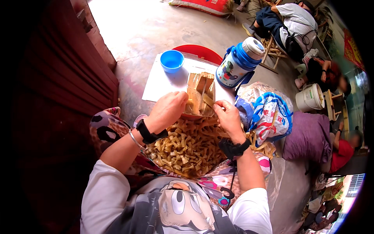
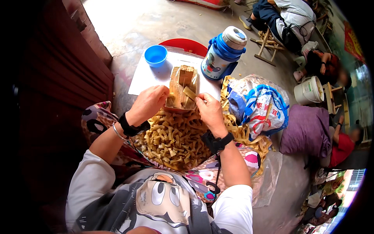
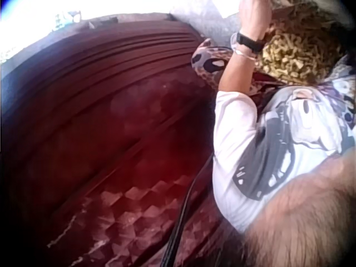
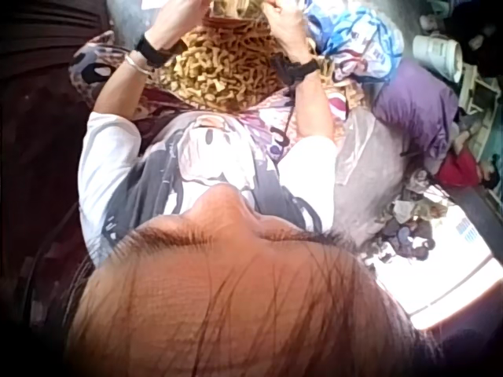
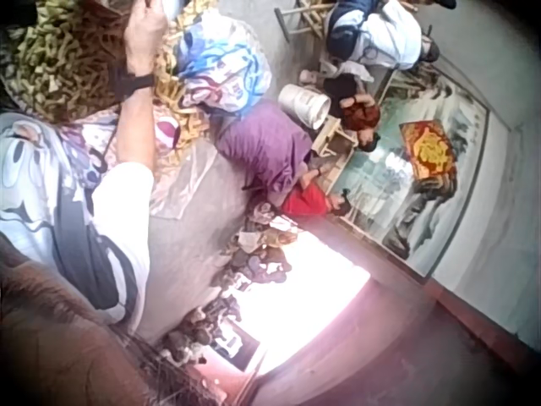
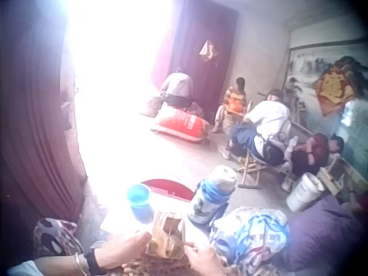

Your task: The person folds and organizes long strips of dried material, likely bamboo shoots or similar food, by hand into a large pile in a basket.

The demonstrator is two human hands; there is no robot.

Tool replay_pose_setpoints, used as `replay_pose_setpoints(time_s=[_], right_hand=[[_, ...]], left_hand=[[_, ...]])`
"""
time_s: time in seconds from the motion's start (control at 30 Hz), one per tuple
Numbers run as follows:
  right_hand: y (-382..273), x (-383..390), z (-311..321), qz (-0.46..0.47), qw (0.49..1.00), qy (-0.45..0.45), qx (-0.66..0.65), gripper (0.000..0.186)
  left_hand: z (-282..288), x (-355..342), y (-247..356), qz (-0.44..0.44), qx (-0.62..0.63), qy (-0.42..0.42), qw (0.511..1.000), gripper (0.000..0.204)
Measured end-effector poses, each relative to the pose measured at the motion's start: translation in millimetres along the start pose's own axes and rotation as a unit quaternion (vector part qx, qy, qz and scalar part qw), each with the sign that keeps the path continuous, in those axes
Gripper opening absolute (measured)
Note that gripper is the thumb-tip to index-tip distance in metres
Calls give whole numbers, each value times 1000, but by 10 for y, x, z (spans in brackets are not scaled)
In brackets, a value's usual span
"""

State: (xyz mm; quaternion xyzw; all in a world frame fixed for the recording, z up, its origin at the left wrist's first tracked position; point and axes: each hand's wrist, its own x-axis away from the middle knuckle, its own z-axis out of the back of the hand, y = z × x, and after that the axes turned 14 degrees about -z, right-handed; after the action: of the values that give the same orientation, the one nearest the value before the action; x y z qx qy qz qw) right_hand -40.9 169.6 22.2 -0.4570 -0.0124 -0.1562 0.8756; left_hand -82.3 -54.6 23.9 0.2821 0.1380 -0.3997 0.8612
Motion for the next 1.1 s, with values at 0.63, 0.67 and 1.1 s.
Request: replay_pose_setpoints(time_s=[0.63,0.67,1.1], right_hand=[[-310,462,321,-228,840,-401,-286,20],[-216,415,376,-219,828,-411,-312,21],[-151,550,54,-63,919,-306,-240,17]], left_hand=[[432,61,222,-150,-6,81,985,18],[463,41,178,-128,-5,96,987,15],[206,161,274,170,602,-69,777,22]])
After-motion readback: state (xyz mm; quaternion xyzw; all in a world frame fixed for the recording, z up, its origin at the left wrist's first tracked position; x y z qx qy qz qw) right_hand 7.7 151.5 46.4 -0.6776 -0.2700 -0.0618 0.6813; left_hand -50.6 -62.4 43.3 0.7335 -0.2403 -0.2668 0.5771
